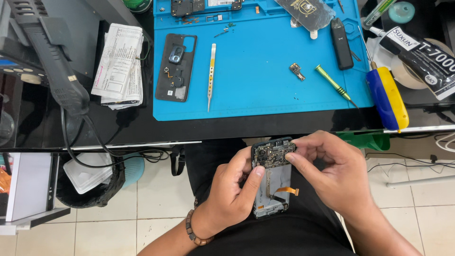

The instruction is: The person handles a small circuit board and a disassembled smartphone on a blue mat. They use a screwdriver to work on the phone's internal components and apply adhesive from a tube to the phone's frame.

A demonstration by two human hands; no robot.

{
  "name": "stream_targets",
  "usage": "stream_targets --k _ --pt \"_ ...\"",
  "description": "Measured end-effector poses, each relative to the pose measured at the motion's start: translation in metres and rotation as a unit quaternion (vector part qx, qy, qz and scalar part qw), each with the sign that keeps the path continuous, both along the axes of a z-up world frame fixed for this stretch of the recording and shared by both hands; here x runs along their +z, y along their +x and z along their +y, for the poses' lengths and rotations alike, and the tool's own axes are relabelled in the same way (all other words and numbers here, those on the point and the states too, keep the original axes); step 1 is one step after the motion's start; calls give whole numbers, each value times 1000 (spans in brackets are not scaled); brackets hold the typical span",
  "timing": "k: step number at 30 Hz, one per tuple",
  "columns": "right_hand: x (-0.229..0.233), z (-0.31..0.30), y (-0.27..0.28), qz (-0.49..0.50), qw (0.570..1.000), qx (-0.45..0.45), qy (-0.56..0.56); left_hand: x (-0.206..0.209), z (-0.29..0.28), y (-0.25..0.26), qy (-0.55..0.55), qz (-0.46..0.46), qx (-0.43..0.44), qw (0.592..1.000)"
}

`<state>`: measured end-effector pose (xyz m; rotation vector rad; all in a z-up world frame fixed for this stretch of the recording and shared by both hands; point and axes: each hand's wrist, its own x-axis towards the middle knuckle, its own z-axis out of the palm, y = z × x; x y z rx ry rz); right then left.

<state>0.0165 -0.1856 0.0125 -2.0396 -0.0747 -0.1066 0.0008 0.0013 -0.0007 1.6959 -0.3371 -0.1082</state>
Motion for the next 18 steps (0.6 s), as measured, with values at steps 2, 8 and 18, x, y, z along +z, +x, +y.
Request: stream_targets --k 2,8,18 --pt "-1 0 -1 2 1000 -10 -1 1 0 1 1 0 -1 1000" --pt "-2 0 -3 32 997 -12 63 1 -2 -1 -8 7 -1 1000" --pt "-6 -4 -1 54 993 -6 106 0 -1 0 -20 11 -5 1000"
